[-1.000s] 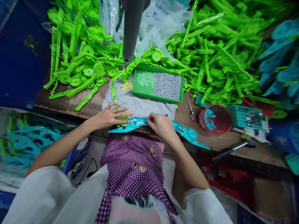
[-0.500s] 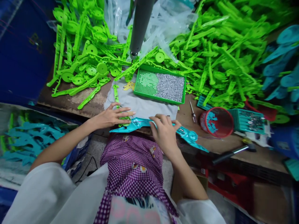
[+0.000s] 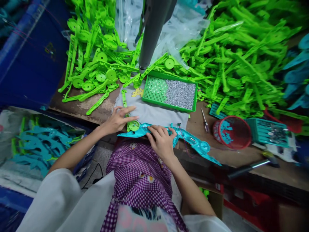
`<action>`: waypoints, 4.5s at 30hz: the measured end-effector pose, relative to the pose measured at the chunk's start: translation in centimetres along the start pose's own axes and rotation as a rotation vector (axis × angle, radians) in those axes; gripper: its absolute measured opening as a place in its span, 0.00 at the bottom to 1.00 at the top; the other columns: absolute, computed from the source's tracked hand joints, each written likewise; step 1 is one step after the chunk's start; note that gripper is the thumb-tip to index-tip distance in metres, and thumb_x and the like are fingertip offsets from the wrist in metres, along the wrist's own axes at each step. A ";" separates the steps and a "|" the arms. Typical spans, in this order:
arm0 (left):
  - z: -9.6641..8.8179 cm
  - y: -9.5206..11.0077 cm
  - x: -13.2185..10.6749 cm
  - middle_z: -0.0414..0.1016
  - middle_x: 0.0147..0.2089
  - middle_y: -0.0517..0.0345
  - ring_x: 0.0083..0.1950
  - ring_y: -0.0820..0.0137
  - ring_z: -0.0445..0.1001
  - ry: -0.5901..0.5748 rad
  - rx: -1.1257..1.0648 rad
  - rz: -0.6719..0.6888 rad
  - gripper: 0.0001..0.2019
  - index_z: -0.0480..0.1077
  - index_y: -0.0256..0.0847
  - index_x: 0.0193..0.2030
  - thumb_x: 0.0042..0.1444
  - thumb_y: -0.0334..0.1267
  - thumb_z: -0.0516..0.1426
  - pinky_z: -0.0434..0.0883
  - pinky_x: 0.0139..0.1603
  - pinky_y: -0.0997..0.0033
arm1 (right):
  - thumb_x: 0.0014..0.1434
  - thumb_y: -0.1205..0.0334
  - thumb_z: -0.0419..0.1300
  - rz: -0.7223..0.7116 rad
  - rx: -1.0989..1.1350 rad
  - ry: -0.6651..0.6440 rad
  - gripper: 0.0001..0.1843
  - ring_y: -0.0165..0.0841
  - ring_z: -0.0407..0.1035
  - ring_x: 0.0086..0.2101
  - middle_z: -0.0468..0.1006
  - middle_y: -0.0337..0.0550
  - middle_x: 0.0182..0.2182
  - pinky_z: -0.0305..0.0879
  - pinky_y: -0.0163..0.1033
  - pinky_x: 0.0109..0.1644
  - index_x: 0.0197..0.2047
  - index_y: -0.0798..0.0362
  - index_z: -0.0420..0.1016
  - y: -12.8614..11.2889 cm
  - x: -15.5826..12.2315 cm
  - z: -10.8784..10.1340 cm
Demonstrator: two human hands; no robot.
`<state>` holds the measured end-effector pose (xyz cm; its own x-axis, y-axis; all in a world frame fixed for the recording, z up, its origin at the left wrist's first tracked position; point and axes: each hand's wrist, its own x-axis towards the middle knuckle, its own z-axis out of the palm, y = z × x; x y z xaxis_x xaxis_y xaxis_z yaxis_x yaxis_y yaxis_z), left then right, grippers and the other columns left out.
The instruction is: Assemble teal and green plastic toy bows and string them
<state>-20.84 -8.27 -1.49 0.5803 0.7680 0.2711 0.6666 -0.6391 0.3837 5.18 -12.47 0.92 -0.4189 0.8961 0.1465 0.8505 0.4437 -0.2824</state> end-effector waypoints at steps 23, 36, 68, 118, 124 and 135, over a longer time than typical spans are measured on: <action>0.6 5.8 3.1 0.66 0.64 0.53 0.68 0.53 0.57 0.016 0.023 -0.177 0.07 0.77 0.45 0.35 0.61 0.39 0.57 0.41 0.64 0.31 | 0.68 0.55 0.47 -0.080 -0.021 -0.087 0.20 0.39 0.65 0.49 0.76 0.49 0.51 0.46 0.48 0.53 0.59 0.49 0.68 1.2 0.4 -0.4; 0.5 5.7 3.3 0.66 0.63 0.51 0.66 0.53 0.60 -0.024 -0.032 -0.178 0.08 0.75 0.43 0.34 0.61 0.38 0.56 0.42 0.63 0.33 | 0.68 0.54 0.48 -0.070 -0.025 -0.094 0.19 0.38 0.65 0.50 0.76 0.45 0.51 0.45 0.49 0.54 0.57 0.46 0.71 1.5 0.5 -0.4; -1.0 5.7 1.7 0.59 0.67 0.44 0.64 0.55 0.63 0.086 0.036 -0.239 0.15 0.72 0.46 0.53 0.61 0.44 0.57 0.51 0.64 0.42 | 0.67 0.58 0.51 -0.146 -0.032 0.007 0.17 0.38 0.67 0.47 0.76 0.48 0.50 0.50 0.48 0.55 0.55 0.51 0.70 1.3 0.4 -0.9; 1.8 3.2 -3.6 0.75 0.57 0.56 0.59 0.61 0.70 0.270 0.180 -0.354 0.16 0.75 0.53 0.49 0.60 0.30 0.54 0.46 0.63 0.43 | 0.65 0.58 0.52 -0.256 0.362 -0.160 0.19 0.39 0.72 0.44 0.78 0.50 0.44 0.70 0.45 0.48 0.55 0.55 0.70 -3.2 9.5 3.4; 1.9 3.2 -3.5 0.73 0.59 0.56 0.61 0.59 0.68 0.260 0.142 -0.406 0.15 0.76 0.54 0.47 0.59 0.31 0.55 0.45 0.63 0.41 | 0.67 0.55 0.49 -0.412 0.140 -0.195 0.18 0.39 0.71 0.41 0.78 0.50 0.42 0.67 0.41 0.41 0.54 0.55 0.70 -2.6 9.8 2.8; 0.8 3.1 -2.8 0.76 0.55 0.53 0.57 0.64 0.72 0.280 -0.035 -0.536 0.12 0.73 0.44 0.47 0.63 0.32 0.51 0.51 0.63 0.51 | 0.68 0.58 0.46 -0.651 -0.142 -0.366 0.15 0.36 0.68 0.36 0.77 0.47 0.38 0.57 0.41 0.37 0.49 0.51 0.71 -3.2 13.3 1.5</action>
<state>-20.08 -12.46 -1.75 0.0196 0.9675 0.2520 0.8136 -0.1619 0.5584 -3.55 -1.99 2.30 -0.9080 0.4094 -0.0893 0.4178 0.9008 -0.1180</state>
